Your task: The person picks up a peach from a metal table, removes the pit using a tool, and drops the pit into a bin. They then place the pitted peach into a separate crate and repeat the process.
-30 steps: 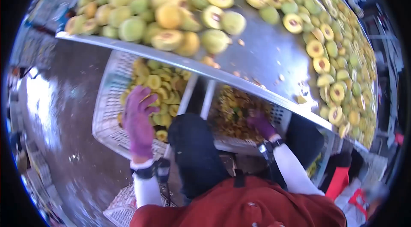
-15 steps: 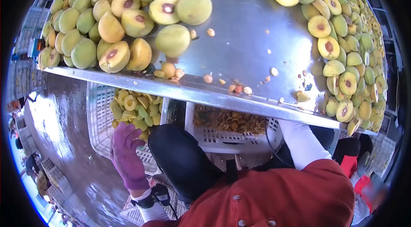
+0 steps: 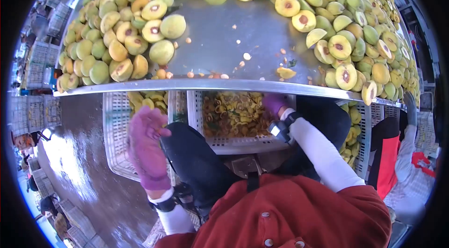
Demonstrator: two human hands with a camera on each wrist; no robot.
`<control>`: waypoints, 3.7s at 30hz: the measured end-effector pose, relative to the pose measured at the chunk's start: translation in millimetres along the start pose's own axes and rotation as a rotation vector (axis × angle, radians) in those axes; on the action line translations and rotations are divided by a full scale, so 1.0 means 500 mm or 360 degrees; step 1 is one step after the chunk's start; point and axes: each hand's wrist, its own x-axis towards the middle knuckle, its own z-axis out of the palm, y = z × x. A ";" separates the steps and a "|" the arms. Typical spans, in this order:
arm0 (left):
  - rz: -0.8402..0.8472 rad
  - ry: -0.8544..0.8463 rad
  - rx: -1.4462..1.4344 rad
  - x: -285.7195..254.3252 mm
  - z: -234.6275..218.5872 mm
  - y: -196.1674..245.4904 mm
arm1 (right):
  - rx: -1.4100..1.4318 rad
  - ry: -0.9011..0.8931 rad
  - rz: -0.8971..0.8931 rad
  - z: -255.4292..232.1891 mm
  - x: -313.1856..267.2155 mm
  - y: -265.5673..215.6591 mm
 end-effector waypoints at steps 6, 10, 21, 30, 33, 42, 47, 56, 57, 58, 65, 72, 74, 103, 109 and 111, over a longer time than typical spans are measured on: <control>-0.0237 0.0065 -0.0124 -0.060 0.048 0.002 | 0.0086 0.0235 0.0081 0.020 0.064 -0.032; -0.0166 0.0027 -0.0052 -0.026 0.076 0.018 | 0.0163 0.0397 0.0090 0.028 0.013 -0.014; -0.0230 -0.0180 0.0383 -0.015 0.121 0.057 | 0.0282 -0.0129 -0.0236 -0.016 0.125 -0.056; -0.0179 -0.0024 -0.0036 -0.056 -0.001 -0.015 | -0.0209 -0.0274 -0.0379 -0.038 -0.052 -0.068; -0.0155 0.0085 -0.0092 -0.117 -0.013 0.010 | -0.0526 -0.0470 -0.0452 0.007 -0.075 -0.077; -0.0193 0.0437 -0.0130 -0.232 -0.106 -0.008 | -0.1380 -0.0292 -0.1135 0.049 -0.133 -0.128; -0.0139 0.0453 -0.0056 -0.149 -0.045 0.027 | -0.1510 -0.0178 -0.1080 0.145 -0.104 -0.081; 0.0276 -0.0122 0.0935 0.218 0.076 0.088 | 0.1073 -0.0097 -0.0312 0.064 -0.051 -0.126; 0.0445 -0.0297 0.1123 0.276 0.105 0.073 | 0.0663 0.0120 -0.0523 0.062 -0.066 -0.113; 0.0690 -0.0440 0.1225 0.313 0.163 0.072 | 0.0234 0.0319 -0.0712 0.069 -0.085 -0.097; 0.1378 -0.1150 0.1833 0.569 0.585 0.078 | 0.1805 -0.0496 -0.0145 -0.094 -0.284 -0.203; 0.1236 -0.1861 0.1780 0.823 0.921 -0.106 | 0.1679 -0.0388 -0.0250 0.025 -0.261 -0.143; 0.1306 -0.2009 0.1819 0.766 0.885 -0.068 | 0.1149 -0.0174 -0.0560 0.056 -0.255 -0.141; 0.0270 -0.1063 0.0700 0.121 0.361 -0.015 | 0.0936 -0.0105 -0.0326 -0.151 -0.469 -0.173; 0.0302 -0.0591 -0.0077 -0.069 0.311 0.034 | 0.0891 0.0451 -0.0943 -0.189 -0.522 -0.304; 0.0181 -0.0472 -0.0057 -0.135 0.314 0.048 | 0.0727 0.0658 -0.1184 -0.168 -0.525 -0.334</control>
